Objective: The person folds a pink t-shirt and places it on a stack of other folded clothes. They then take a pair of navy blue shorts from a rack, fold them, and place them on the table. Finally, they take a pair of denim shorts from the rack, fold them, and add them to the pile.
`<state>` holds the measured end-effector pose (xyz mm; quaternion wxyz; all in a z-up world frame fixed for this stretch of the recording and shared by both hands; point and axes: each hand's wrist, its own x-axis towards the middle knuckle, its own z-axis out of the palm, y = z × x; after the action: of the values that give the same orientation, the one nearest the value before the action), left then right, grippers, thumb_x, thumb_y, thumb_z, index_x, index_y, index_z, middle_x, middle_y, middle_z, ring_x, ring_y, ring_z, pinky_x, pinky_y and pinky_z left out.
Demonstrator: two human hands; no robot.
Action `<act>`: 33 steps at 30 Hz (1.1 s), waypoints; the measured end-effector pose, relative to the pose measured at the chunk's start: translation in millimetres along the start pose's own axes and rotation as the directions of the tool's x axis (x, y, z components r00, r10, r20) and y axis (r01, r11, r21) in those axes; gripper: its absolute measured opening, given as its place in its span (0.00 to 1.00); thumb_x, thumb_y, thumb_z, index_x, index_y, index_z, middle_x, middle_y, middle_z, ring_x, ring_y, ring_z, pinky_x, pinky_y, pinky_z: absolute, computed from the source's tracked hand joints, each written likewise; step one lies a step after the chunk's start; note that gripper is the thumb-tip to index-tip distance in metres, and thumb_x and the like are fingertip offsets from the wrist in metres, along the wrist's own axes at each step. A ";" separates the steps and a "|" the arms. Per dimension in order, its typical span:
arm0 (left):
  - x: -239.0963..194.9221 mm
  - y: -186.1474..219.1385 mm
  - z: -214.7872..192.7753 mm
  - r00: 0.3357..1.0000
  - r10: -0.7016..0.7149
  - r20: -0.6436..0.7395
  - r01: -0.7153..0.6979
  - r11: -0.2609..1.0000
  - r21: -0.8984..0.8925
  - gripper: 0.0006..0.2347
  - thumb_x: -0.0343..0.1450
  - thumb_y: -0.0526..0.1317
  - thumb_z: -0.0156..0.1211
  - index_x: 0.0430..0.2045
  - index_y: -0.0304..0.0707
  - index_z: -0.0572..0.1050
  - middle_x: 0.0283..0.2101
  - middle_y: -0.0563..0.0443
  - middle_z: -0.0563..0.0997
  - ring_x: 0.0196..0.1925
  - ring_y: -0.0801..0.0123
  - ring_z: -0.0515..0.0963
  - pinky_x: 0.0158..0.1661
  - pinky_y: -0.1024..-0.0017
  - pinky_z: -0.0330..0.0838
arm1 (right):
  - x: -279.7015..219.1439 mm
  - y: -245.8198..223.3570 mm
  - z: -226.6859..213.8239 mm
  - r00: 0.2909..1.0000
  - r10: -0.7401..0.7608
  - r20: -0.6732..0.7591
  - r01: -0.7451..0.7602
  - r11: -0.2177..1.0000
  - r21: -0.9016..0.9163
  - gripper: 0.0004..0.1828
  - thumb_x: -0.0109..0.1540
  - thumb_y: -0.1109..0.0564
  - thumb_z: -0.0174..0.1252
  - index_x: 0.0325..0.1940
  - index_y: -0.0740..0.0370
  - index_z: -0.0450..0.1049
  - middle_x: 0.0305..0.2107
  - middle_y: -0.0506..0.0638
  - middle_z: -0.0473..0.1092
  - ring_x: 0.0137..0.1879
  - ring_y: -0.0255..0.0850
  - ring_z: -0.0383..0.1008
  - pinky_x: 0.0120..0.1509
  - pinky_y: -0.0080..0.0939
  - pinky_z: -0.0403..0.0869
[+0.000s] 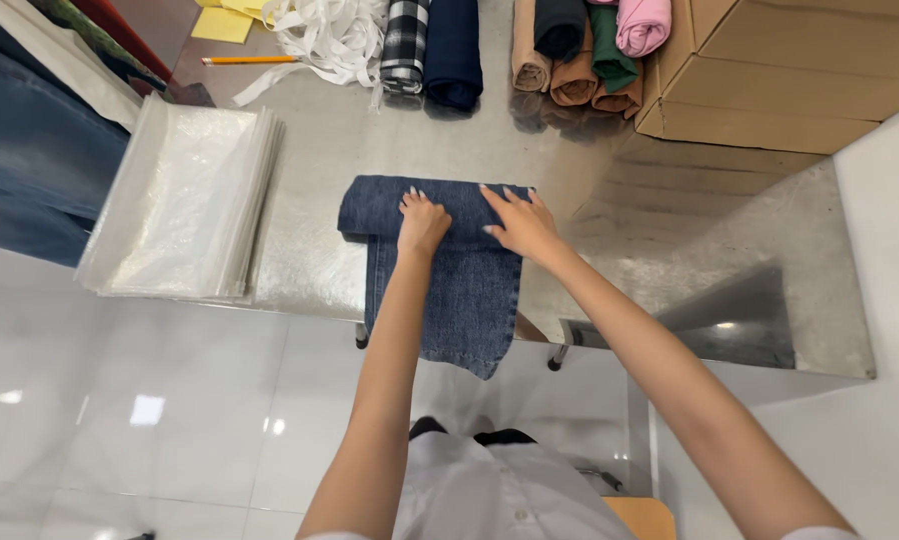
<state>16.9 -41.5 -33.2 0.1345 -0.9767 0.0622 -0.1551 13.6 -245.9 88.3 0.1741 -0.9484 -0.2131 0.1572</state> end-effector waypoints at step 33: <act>43.4 -84.9 -47.4 0.840 0.539 0.064 -0.496 0.810 -0.313 0.53 0.44 0.60 0.81 0.63 0.47 0.55 0.56 0.46 0.67 0.60 0.50 0.70 0.60 0.41 0.59 | 17.9 -66.3 10.9 0.955 -0.105 -0.276 -0.003 0.931 -0.364 0.50 0.48 0.51 0.76 0.70 0.62 0.62 0.51 0.57 0.63 0.60 0.61 0.66 0.66 0.61 0.61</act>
<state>49.4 21.0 46.6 0.0343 -0.9403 0.3376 -0.0282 1.7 -178.5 100.9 0.0307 -0.9710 -0.2352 -0.0302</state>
